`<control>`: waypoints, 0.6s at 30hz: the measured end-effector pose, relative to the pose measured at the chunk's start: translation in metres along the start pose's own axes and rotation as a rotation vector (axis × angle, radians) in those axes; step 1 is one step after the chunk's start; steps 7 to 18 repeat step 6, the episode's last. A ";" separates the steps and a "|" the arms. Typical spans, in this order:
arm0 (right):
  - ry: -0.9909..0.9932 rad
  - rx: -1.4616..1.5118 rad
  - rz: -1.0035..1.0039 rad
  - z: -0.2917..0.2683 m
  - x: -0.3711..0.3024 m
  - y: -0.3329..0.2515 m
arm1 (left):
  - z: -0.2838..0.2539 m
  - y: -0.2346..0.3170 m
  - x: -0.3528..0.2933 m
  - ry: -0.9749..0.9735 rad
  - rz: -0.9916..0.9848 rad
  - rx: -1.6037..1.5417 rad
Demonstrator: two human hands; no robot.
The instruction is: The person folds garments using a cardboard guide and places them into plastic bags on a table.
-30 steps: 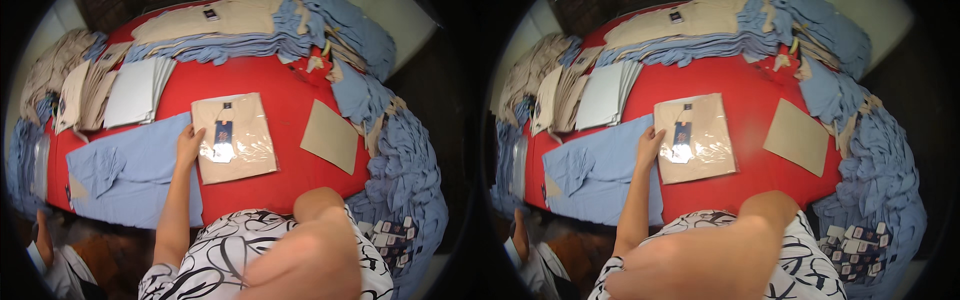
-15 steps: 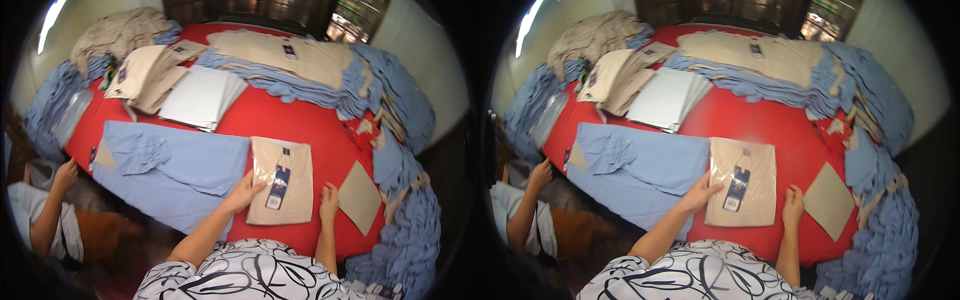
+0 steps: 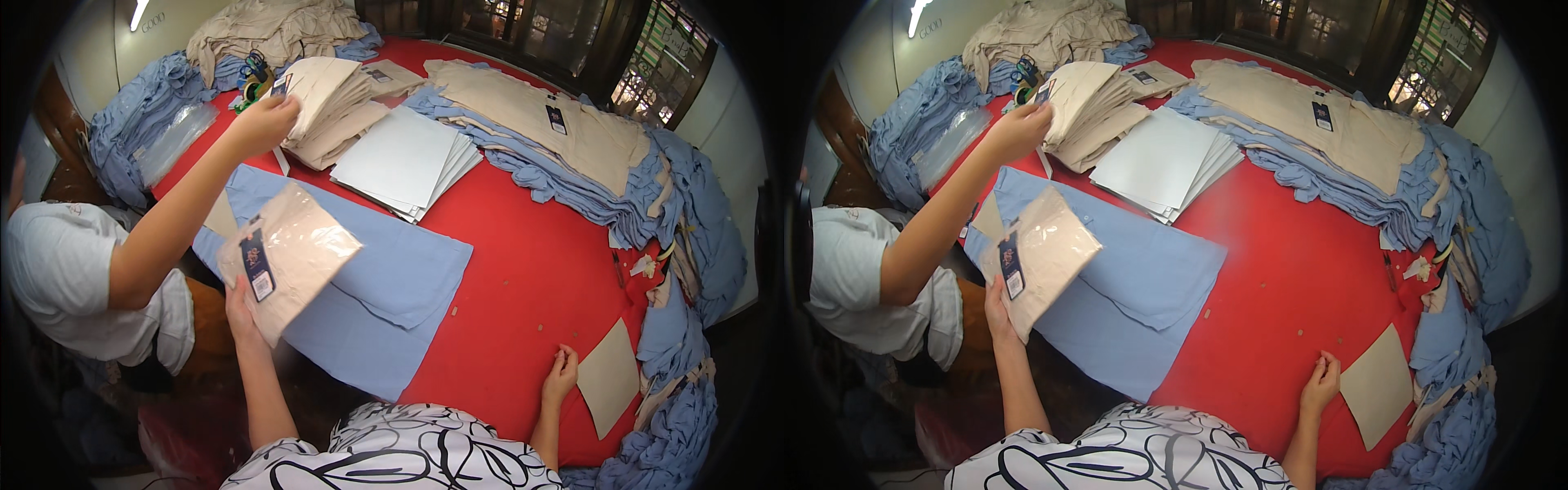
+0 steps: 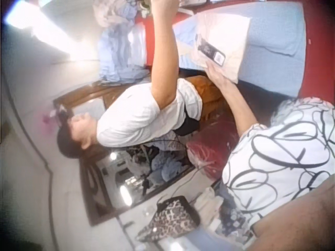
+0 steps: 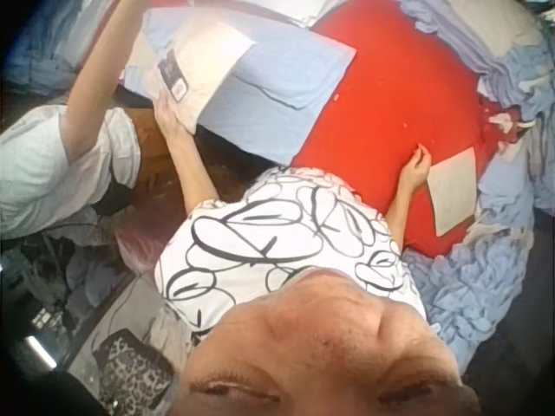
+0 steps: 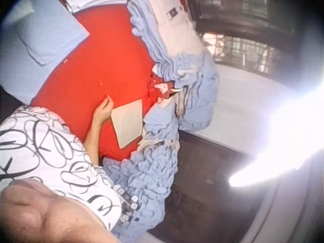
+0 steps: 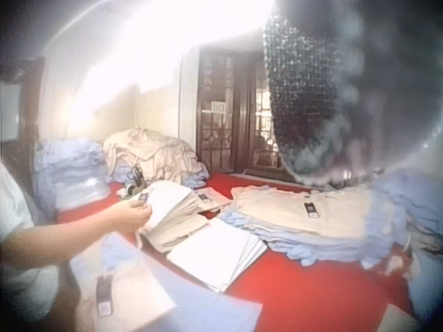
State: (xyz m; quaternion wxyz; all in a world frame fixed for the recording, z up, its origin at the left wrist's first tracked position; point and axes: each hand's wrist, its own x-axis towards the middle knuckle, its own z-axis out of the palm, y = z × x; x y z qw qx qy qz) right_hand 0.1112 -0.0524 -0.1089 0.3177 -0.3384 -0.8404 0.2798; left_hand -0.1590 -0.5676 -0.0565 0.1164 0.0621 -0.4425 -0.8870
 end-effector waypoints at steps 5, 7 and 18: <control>-0.014 0.020 -0.002 0.000 0.002 0.004 | -0.025 0.007 0.060 0.120 0.103 0.132; -0.029 -0.010 -0.009 0.000 0.003 0.003 | -0.039 0.010 0.081 0.131 0.163 0.173; -0.029 -0.010 -0.009 0.000 0.003 0.003 | -0.039 0.010 0.081 0.131 0.163 0.173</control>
